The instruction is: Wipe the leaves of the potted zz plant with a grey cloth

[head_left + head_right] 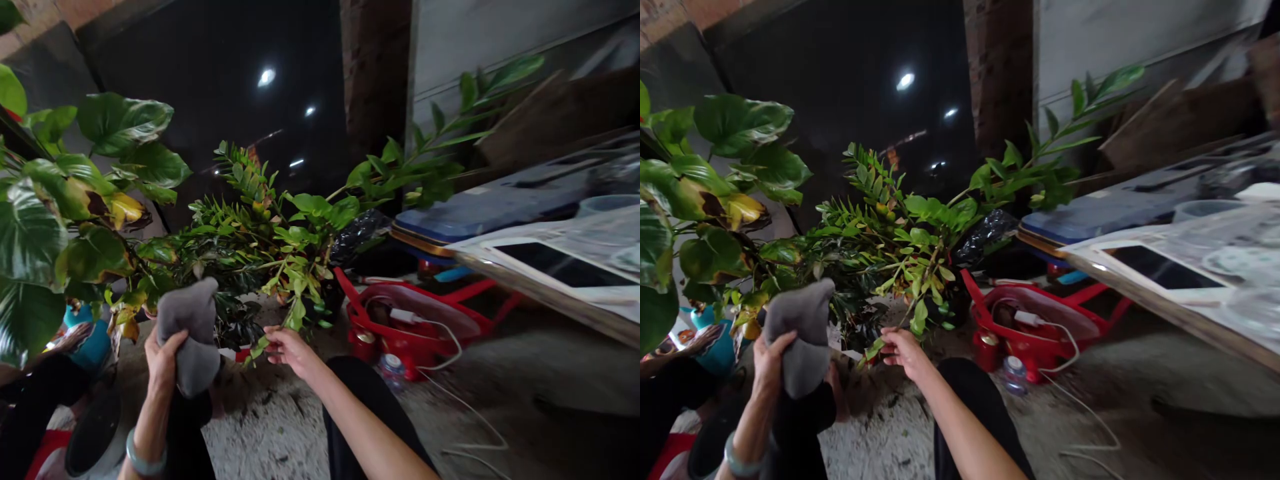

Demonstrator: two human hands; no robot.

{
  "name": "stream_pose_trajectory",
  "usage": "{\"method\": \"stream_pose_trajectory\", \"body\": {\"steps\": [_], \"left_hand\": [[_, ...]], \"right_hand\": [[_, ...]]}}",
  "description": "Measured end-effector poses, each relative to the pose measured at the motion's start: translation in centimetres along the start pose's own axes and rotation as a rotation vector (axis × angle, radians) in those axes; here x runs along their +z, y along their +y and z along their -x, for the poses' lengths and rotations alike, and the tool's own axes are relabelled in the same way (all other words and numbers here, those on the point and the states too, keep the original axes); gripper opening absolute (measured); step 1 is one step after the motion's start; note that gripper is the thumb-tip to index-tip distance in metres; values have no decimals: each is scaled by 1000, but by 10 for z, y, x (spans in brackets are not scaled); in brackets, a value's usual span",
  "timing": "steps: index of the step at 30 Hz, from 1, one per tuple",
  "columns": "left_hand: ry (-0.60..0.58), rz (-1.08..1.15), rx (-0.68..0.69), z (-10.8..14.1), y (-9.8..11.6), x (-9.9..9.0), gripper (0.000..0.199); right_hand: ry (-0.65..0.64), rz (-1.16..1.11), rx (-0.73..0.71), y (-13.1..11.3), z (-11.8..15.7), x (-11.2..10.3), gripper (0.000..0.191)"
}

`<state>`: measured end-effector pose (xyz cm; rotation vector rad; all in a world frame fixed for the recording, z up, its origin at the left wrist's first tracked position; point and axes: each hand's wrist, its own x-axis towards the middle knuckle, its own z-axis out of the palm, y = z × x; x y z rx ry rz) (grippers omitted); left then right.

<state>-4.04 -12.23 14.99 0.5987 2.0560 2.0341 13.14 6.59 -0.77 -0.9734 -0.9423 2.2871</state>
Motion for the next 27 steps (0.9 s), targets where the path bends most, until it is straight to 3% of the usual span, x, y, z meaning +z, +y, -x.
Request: {"method": "stream_pose_trajectory", "body": {"steps": [3, 5, 7, 10, 12, 15, 17, 19, 21, 23, 25, 27], "left_hand": [[20, 67, 147, -24, 24, 24, 42], [-43, 33, 228, -37, 21, 47, 38], [-143, -98, 243, -38, 5, 64, 32], [-375, -329, 156, -24, -20, 68, 22], [-479, -336, 85, -16, -19, 60, 19], [-376, -187, 108, -23, 7, 55, 25], [-239, -99, 231, -38, 27, 64, 33], [-158, -91, 351, -53, 33, 80, 37], [-175, -208, 389, -57, 21, 97, 32], [-303, -411, 352, -47, -4, 104, 24], [-477, -566, 289, -28, -30, 98, 18], [-583, -603, 231, -10, -43, 79, 14]], "right_hand": [[-13, -20, -22, -1, -1, 4, 25], [-5, -14, -24, -1, 0, 7, 24], [6, 0, -26, -2, 1, 9, 24], [24, 30, -24, -2, 4, 7, 24], [29, 43, -20, -3, 6, 4, 23], [33, 29, -26, -6, 8, 3, 21], [32, 5, -41, -9, 10, 5, 20], [32, -16, -52, -10, 10, 8, 20], [34, -21, -52, -10, 10, 12, 20], [49, 11, -33, -8, 8, 13, 22], [74, 58, 0, -5, 7, 11, 21], [99, 91, 28, -3, 6, 7, 18]]}}
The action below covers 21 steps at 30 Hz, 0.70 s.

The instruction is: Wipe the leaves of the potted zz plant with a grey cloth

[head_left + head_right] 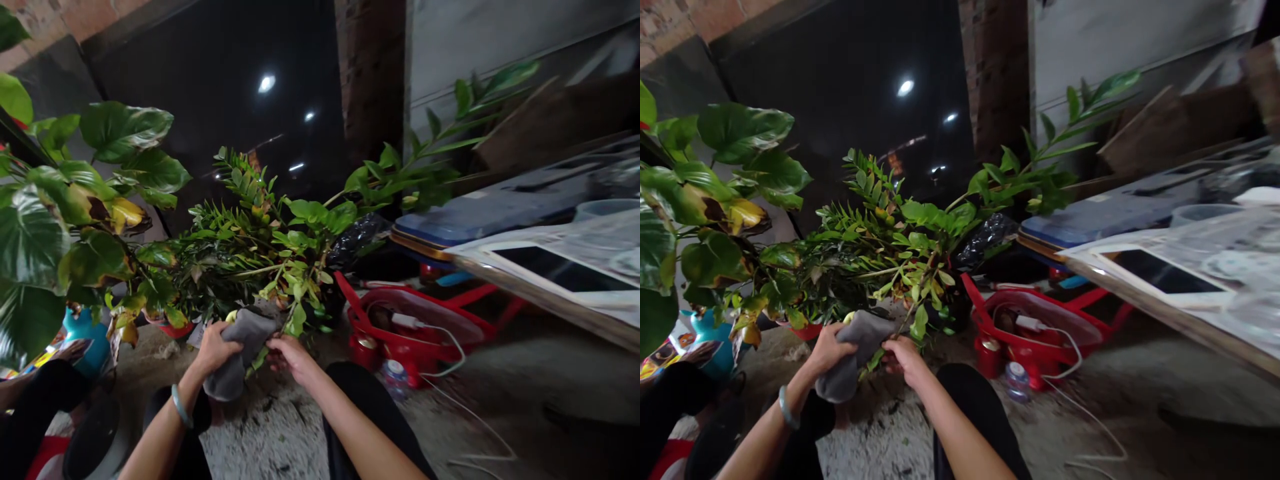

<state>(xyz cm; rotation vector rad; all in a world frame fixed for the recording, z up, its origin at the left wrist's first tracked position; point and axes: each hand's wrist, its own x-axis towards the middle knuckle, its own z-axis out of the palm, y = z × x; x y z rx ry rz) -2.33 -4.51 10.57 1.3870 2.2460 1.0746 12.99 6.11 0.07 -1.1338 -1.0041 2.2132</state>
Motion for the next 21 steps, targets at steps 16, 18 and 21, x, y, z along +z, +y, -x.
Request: {"method": "stream_pose_trajectory", "body": {"steps": [16, 18, 21], "left_hand": [[2, 48, 75, 6, -2, -14, 18], [-99, 47, 77, 30, -9, -23, 17], [37, 149, -35, 48, -16, -61, 25]], "right_hand": [[0, 9, -9, 5, 2, 7, 11], [17, 31, 9, 5, 1, 3, 12], [11, 39, 12, 2, 2, -3, 17]]}}
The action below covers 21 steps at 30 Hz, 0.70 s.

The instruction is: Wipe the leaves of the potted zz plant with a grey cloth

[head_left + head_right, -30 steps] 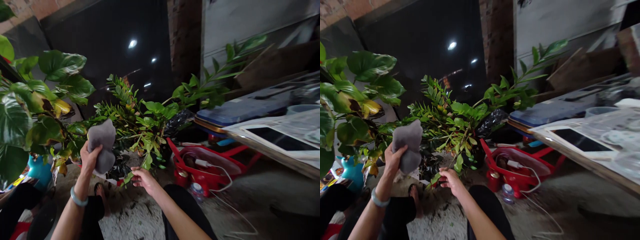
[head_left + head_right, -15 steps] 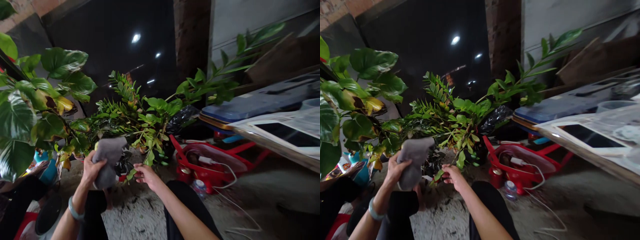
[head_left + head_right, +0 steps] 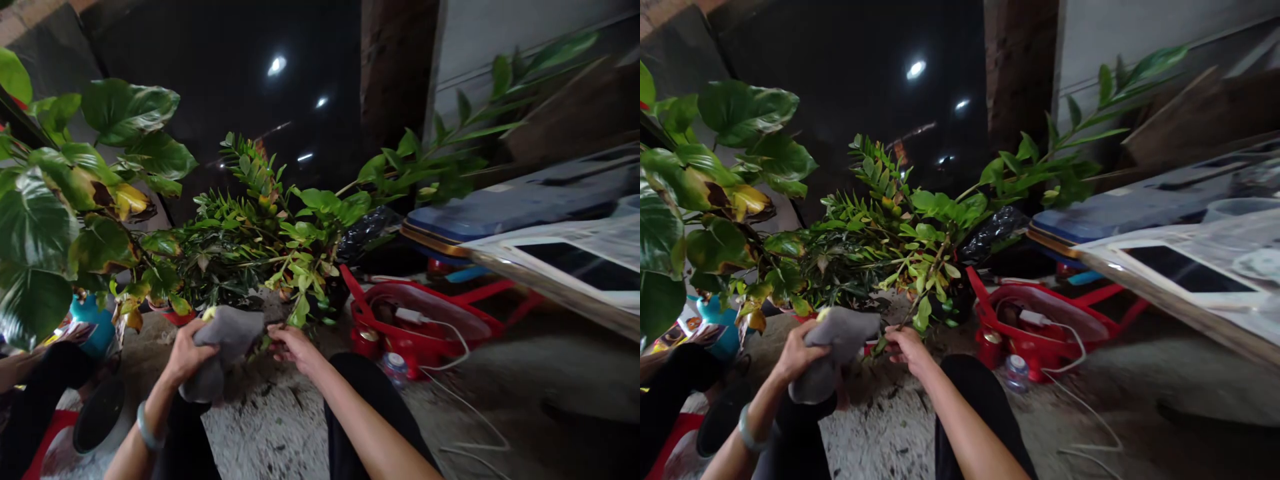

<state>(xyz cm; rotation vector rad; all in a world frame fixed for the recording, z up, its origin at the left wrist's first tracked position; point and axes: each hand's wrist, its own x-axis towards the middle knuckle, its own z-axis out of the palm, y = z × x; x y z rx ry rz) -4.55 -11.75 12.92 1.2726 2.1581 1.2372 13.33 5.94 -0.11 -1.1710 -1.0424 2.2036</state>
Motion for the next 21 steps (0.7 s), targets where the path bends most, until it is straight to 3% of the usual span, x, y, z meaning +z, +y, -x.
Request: {"method": "stream_pose_trajectory", "body": {"steps": [3, 5, 7, 9, 11, 13, 15, 17, 19, 21], "left_hand": [[427, 92, -108, -13, -1, -35, 40], [642, 68, -121, -28, -7, -40, 43], [632, 10, -144, -36, -19, -26, 40], [456, -30, -190, -29, -36, -2, 35], [273, -33, -229, -9, -53, 20, 30], [193, 2, -265, 15, -62, 28, 27], [255, 28, -268, 30, -59, 17, 29], [430, 2, -212, 29, -45, -5, 34], [618, -77, -118, 11, -27, -24, 37], [704, -151, -46, -15, -15, -26, 38]], "right_hand": [[-12, 1, -10, -2, 2, -2, 22], [-4, 9, -10, -3, 4, 0, 23], [14, 18, -4, -3, 4, 3, 23], [27, 24, 2, -2, 4, 6, 23], [31, 25, 5, -1, 3, 6, 22], [30, 25, 8, -1, 2, 5, 22], [22, 25, 8, -1, 2, 3, 23], [11, 26, 12, -1, 1, 2, 23], [0, 20, 12, -1, -1, 2, 22], [0, 8, 4, 0, -3, 5, 20]]}}
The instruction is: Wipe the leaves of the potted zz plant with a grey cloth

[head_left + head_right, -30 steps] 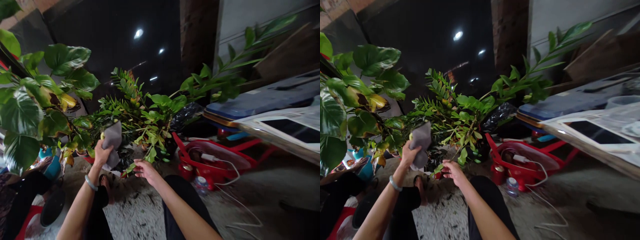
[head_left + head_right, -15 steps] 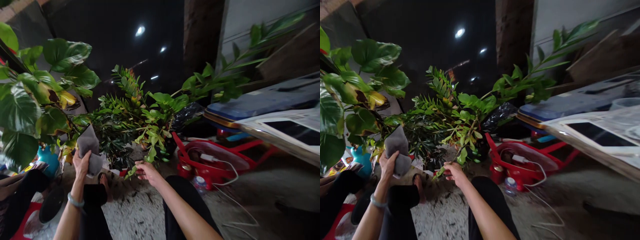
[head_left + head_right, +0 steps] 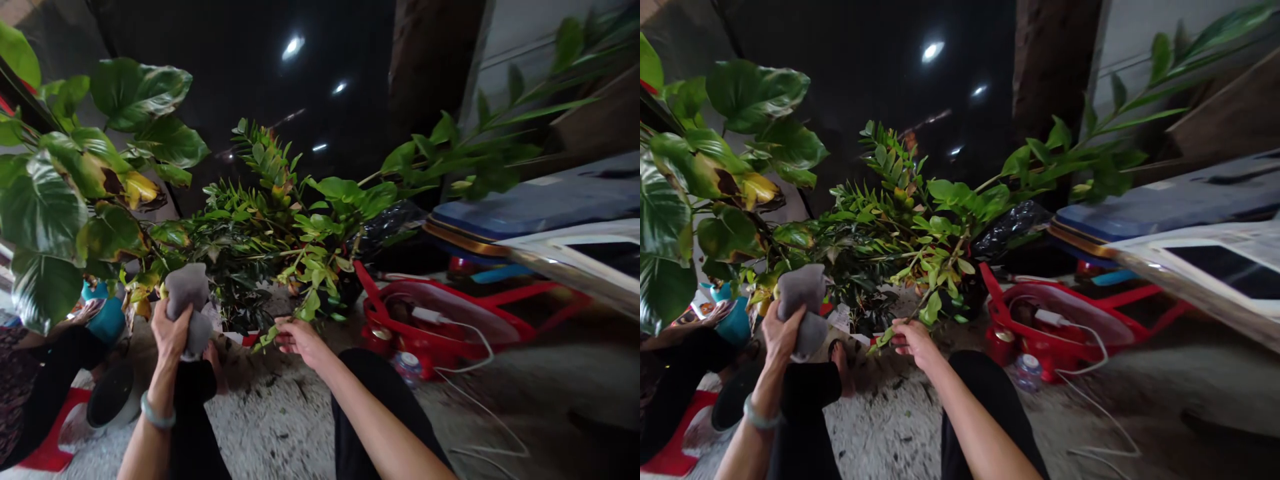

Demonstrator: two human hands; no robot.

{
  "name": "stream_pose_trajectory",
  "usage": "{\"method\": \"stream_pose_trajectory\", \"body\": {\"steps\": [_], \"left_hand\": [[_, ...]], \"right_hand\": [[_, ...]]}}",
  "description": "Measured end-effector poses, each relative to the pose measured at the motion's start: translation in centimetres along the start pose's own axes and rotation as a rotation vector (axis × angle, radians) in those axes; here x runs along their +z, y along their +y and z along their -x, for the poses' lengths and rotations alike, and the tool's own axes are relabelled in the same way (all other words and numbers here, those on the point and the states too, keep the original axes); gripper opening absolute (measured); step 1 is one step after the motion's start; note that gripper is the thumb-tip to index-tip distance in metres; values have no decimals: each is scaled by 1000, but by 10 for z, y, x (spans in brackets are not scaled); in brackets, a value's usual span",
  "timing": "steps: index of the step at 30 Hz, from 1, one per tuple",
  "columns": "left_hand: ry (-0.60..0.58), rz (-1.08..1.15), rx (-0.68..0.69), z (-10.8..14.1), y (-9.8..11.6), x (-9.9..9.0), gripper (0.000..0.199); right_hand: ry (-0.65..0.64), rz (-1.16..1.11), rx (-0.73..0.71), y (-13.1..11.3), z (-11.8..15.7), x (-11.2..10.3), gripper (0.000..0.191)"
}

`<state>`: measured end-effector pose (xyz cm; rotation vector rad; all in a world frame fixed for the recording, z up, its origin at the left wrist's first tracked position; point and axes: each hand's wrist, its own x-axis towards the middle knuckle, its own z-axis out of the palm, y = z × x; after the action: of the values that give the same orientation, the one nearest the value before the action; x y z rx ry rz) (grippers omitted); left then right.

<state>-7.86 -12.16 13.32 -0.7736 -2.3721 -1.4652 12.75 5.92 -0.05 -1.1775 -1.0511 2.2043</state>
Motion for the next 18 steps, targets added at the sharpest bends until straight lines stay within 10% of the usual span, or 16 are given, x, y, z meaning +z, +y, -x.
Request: {"method": "stream_pose_trajectory", "body": {"steps": [5, 9, 13, 18], "left_hand": [[-328, -64, -176, 31, -16, 64, 20], [-677, -26, -162, 85, -39, 63, 13], [-608, 30, -5, 72, -19, 46, 19], [-466, 50, 57, 35, 11, 78, 29]], "right_hand": [[35, -9, -5, 6, -3, 4, 20], [25, -5, -16, 6, -1, -4, 21], [-19, -9, -19, -2, 1, -10, 10], [-40, -113, -36, -8, 4, -2, 6]]}}
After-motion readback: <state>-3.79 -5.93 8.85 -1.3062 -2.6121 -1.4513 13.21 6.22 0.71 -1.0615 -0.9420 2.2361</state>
